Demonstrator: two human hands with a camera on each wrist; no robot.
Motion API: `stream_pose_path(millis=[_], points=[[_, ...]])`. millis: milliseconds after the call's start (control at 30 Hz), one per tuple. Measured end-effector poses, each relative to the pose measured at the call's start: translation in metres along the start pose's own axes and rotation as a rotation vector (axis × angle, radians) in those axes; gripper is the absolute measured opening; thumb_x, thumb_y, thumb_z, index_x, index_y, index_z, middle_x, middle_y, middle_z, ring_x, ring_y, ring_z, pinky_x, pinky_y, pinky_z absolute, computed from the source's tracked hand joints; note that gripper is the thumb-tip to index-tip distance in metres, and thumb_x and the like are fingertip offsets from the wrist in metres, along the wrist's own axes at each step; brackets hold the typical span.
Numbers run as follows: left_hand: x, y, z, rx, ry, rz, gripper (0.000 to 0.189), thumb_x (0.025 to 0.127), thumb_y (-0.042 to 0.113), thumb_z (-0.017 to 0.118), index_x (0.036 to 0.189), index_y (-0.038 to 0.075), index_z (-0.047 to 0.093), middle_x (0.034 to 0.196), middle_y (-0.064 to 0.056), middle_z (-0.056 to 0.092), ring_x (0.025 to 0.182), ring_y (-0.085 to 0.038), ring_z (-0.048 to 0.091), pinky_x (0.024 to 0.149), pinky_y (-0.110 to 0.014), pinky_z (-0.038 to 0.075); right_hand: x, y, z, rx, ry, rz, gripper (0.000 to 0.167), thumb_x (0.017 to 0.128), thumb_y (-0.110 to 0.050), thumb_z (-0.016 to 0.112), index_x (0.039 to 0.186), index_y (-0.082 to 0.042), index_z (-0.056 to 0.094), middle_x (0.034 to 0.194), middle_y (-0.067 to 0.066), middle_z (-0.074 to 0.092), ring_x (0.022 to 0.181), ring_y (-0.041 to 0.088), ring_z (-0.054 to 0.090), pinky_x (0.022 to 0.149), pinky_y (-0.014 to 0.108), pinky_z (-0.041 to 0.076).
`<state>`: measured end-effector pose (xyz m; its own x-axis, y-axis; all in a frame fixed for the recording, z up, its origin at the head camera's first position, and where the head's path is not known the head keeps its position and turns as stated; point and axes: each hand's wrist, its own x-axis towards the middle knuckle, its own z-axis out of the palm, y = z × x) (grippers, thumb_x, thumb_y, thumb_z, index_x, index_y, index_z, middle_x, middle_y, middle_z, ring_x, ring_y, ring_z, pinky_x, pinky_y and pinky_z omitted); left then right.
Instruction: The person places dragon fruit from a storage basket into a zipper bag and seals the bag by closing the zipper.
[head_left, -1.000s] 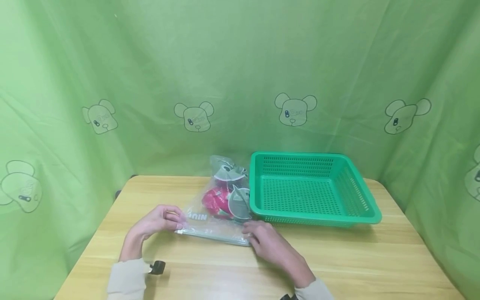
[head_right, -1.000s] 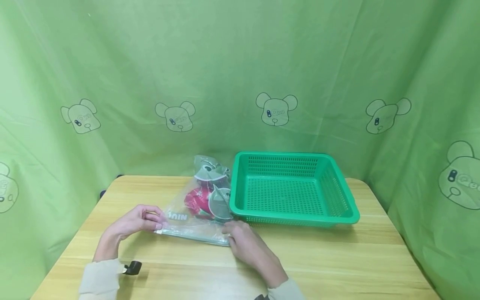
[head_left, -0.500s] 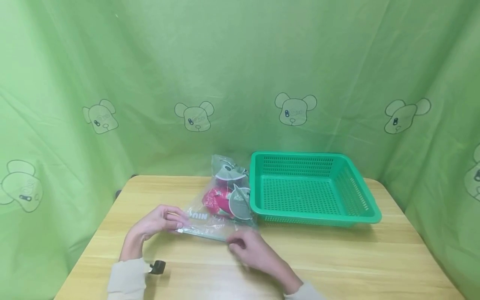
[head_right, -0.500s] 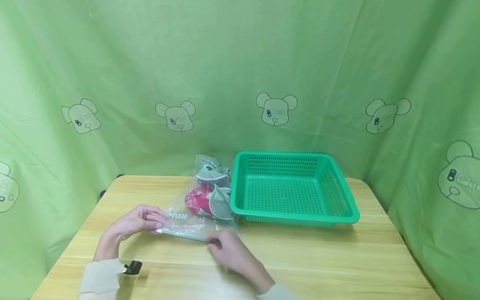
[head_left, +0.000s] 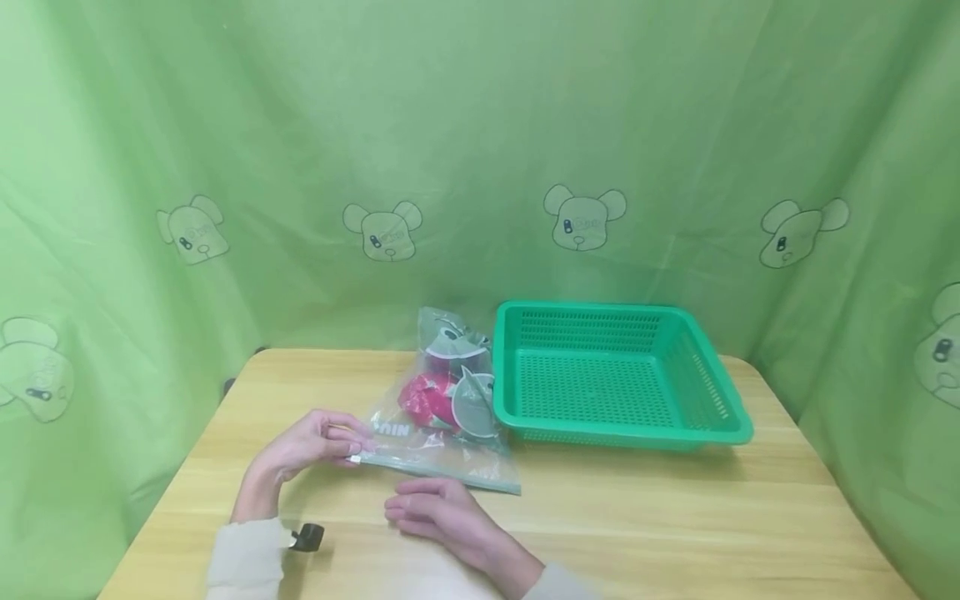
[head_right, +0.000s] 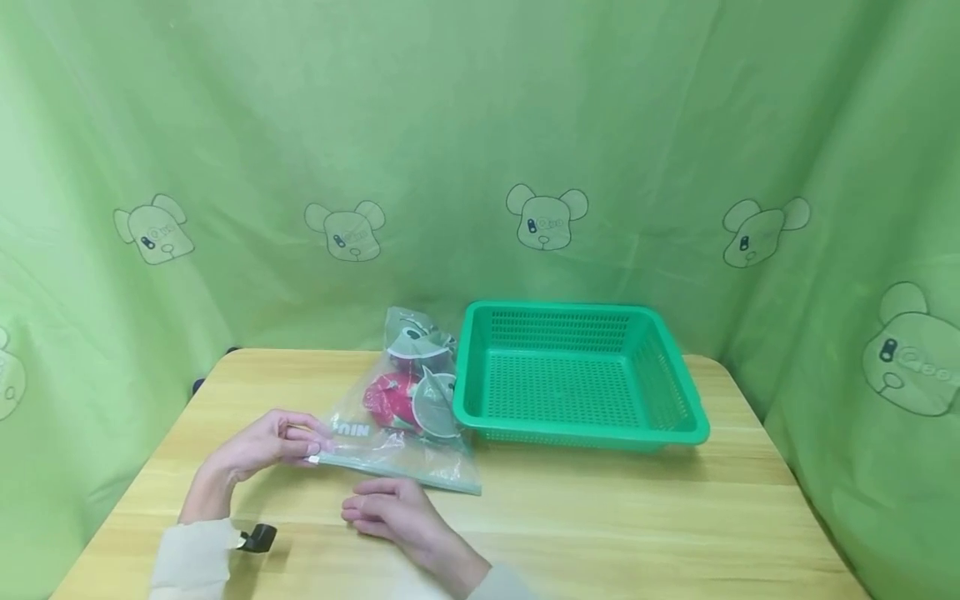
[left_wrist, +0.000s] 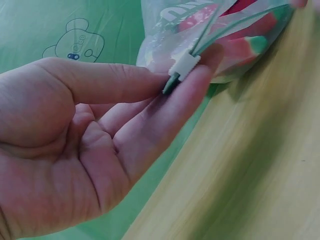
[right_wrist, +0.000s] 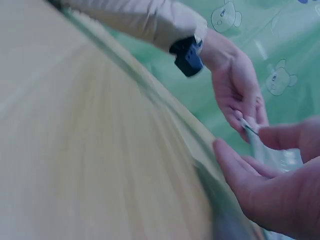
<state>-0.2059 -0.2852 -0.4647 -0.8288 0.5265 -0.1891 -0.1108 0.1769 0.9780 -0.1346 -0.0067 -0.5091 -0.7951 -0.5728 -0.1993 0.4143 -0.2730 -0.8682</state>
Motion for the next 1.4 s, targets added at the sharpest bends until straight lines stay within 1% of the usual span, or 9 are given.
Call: stream_pose_path(millis=[67, 300, 367, 433, 667, 767, 933, 1233, 1400], points=[[-0.001, -0.003, 0.000, -0.003, 0.005, 0.004, 0.034, 0.096, -0.004, 0.064, 0.127, -0.015, 0.059, 0.116, -0.026, 0.071, 0.102, -0.029, 0.073, 0.095, -0.053, 0.055, 0.005, 0.005, 0.006, 0.104, 0.010, 0.014, 0.049, 0.100, -0.007, 0.062, 0.139, 0.018, 0.047, 0.126, 0.028, 0.065, 0.121, 0.037, 0.064, 0.104, 0.043, 0.052], [0.001, -0.007, -0.001, -0.012, -0.014, 0.057, 0.034, 0.096, -0.005, 0.062, 0.128, -0.017, 0.057, 0.119, -0.027, 0.070, 0.106, -0.025, 0.073, 0.095, -0.041, 0.057, 0.023, 0.016, 0.027, 0.472, 0.105, 0.036, 0.049, 0.100, -0.003, 0.060, 0.139, 0.019, 0.042, 0.134, 0.030, 0.057, 0.126, 0.035, 0.058, 0.114, 0.044, 0.043], [0.001, -0.007, -0.002, -0.021, -0.029, 0.062, 0.035, 0.096, -0.006, 0.061, 0.129, -0.018, 0.056, 0.120, -0.027, 0.069, 0.107, -0.026, 0.072, 0.095, -0.041, 0.057, 0.027, 0.018, 0.033, 0.540, 0.135, 0.039, 0.049, 0.099, -0.003, 0.061, 0.139, 0.018, 0.042, 0.133, 0.027, 0.056, 0.126, 0.033, 0.058, 0.114, 0.041, 0.043], [0.000, -0.006, -0.003, -0.012, -0.034, 0.067, 0.036, 0.096, -0.006, 0.061, 0.130, -0.017, 0.055, 0.120, -0.027, 0.069, 0.107, -0.026, 0.072, 0.095, -0.040, 0.057, 0.031, 0.019, 0.037, 0.574, 0.165, 0.038, 0.047, 0.098, -0.003, 0.062, 0.138, 0.016, 0.044, 0.131, 0.023, 0.058, 0.123, 0.029, 0.059, 0.113, 0.038, 0.044], [-0.001, -0.003, -0.004, 0.029, 0.025, 0.067, 0.039, 0.095, -0.004, 0.064, 0.131, -0.015, 0.056, 0.121, -0.028, 0.069, 0.106, -0.025, 0.072, 0.095, -0.037, 0.057, 0.039, 0.018, 0.049, 0.603, 0.260, 0.007, 0.035, 0.096, -0.006, 0.068, 0.126, 0.008, 0.057, 0.119, 0.016, 0.065, 0.111, 0.022, 0.064, 0.108, 0.035, 0.048], [-0.001, -0.002, -0.003, 0.035, 0.046, 0.048, 0.041, 0.094, -0.003, 0.066, 0.133, -0.015, 0.056, 0.122, -0.028, 0.068, 0.106, -0.025, 0.072, 0.096, -0.037, 0.057, 0.040, 0.019, 0.052, 0.609, 0.289, 0.003, 0.036, 0.096, -0.005, 0.068, 0.128, 0.007, 0.057, 0.114, 0.014, 0.068, 0.106, 0.020, 0.066, 0.106, 0.034, 0.050], [-0.002, -0.001, -0.002, 0.046, 0.075, 0.023, 0.043, 0.094, 0.001, 0.069, 0.132, -0.013, 0.057, 0.124, -0.026, 0.068, 0.109, -0.025, 0.071, 0.097, -0.036, 0.056, 0.040, 0.020, 0.053, 0.612, 0.299, -0.004, 0.040, 0.096, -0.004, 0.067, 0.131, 0.008, 0.054, 0.110, 0.013, 0.068, 0.103, 0.018, 0.067, 0.104, 0.032, 0.051], [-0.003, -0.002, -0.003, 0.029, 0.064, 0.032, 0.041, 0.094, -0.003, 0.068, 0.131, -0.015, 0.057, 0.121, -0.025, 0.070, 0.108, -0.025, 0.072, 0.096, -0.037, 0.057, 0.046, 0.022, 0.060, 0.594, 0.280, 0.009, 0.040, 0.094, -0.004, 0.070, 0.130, 0.006, 0.058, 0.120, 0.019, 0.067, 0.106, 0.022, 0.068, 0.105, 0.036, 0.051], [-0.001, -0.001, -0.001, 0.044, 0.046, 0.046, 0.040, 0.094, -0.002, 0.068, 0.131, -0.014, 0.058, 0.122, -0.025, 0.070, 0.109, -0.025, 0.071, 0.098, -0.036, 0.056, 0.051, 0.023, 0.065, 0.605, 0.295, 0.011, 0.038, 0.092, -0.003, 0.072, 0.127, 0.005, 0.062, 0.117, 0.018, 0.069, 0.106, 0.024, 0.069, 0.104, 0.037, 0.052]])
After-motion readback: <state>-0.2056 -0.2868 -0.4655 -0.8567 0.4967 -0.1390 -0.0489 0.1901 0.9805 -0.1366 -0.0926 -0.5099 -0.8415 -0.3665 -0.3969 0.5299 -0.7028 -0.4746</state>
